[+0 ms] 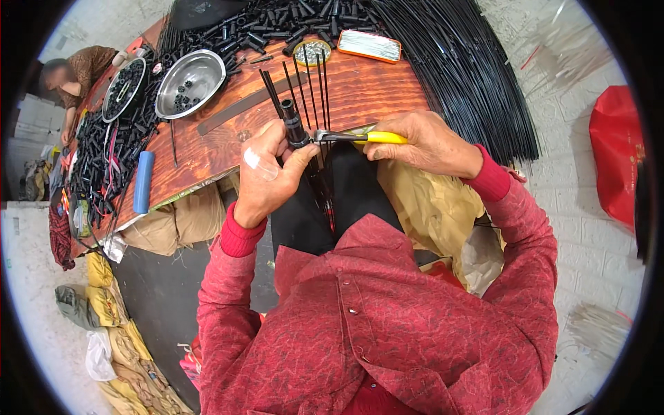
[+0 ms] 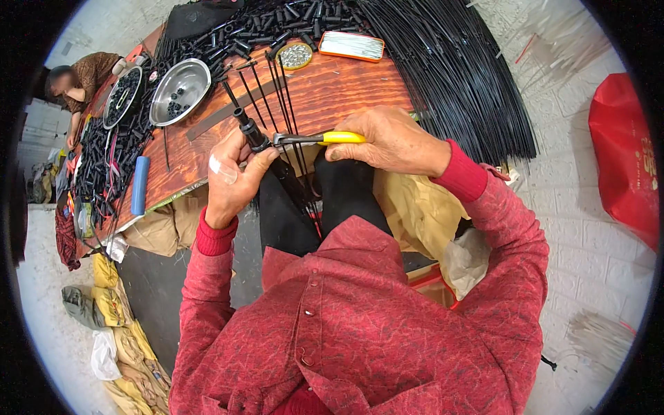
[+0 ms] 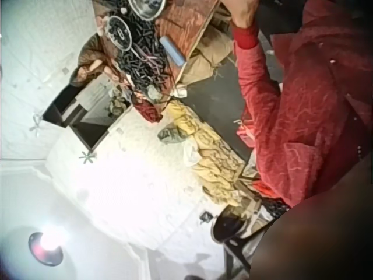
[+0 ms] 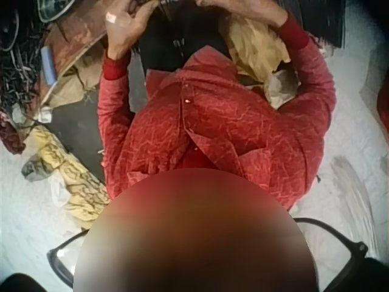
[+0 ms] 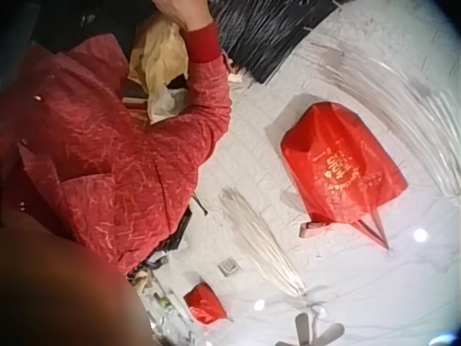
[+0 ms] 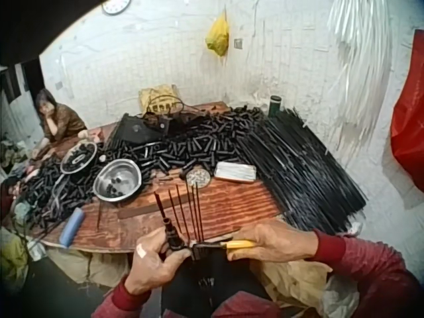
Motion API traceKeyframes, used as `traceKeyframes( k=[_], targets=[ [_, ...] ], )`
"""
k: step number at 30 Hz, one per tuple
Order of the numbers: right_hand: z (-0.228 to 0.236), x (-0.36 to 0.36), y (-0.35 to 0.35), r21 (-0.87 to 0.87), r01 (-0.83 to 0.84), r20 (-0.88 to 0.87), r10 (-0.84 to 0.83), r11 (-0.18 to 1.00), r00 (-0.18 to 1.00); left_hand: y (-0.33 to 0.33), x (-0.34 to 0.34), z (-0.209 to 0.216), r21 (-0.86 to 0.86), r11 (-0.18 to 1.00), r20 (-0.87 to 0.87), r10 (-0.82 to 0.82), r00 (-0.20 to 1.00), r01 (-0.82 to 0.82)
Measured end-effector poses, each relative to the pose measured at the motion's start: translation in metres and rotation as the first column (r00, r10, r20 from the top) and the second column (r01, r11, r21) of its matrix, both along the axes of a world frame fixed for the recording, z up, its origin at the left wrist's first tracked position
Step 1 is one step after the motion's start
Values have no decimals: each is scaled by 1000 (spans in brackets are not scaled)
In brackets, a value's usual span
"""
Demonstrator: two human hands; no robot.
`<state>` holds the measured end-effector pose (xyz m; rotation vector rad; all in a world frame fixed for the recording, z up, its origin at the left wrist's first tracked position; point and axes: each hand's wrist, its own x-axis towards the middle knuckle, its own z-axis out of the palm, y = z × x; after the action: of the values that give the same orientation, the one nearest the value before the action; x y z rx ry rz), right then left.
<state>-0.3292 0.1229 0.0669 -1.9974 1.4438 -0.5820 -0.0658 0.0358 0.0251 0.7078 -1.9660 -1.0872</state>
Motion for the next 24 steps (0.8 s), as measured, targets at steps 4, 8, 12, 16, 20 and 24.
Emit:
traceKeyframes(
  k=[4,8,12,16,20,24],
  targets=[
    [0,4,0,-258,-62,-133,28,964,991,-1,0,-3,-23,1000,-3,20,1000,-20],
    [-2,4,-2,-390,-106,-191,32,915,981,0,0,-3,-31,999,-1,30,1000,-30],
    [0,4,-7,-426,-120,-209,32,897,977,0,-2,0,5,999,-32,32,999,-32],
    [4,5,-7,-484,-113,-296,-40,868,954,1,-2,5,-27,998,-6,48,999,-48],
    [7,5,-8,-455,-114,-359,-65,883,931,-2,-1,7,-76,996,33,58,998,-56],
    [2,6,-10,-451,-108,-355,-66,886,933,1,2,15,-132,990,100,67,993,-54]
  ],
)
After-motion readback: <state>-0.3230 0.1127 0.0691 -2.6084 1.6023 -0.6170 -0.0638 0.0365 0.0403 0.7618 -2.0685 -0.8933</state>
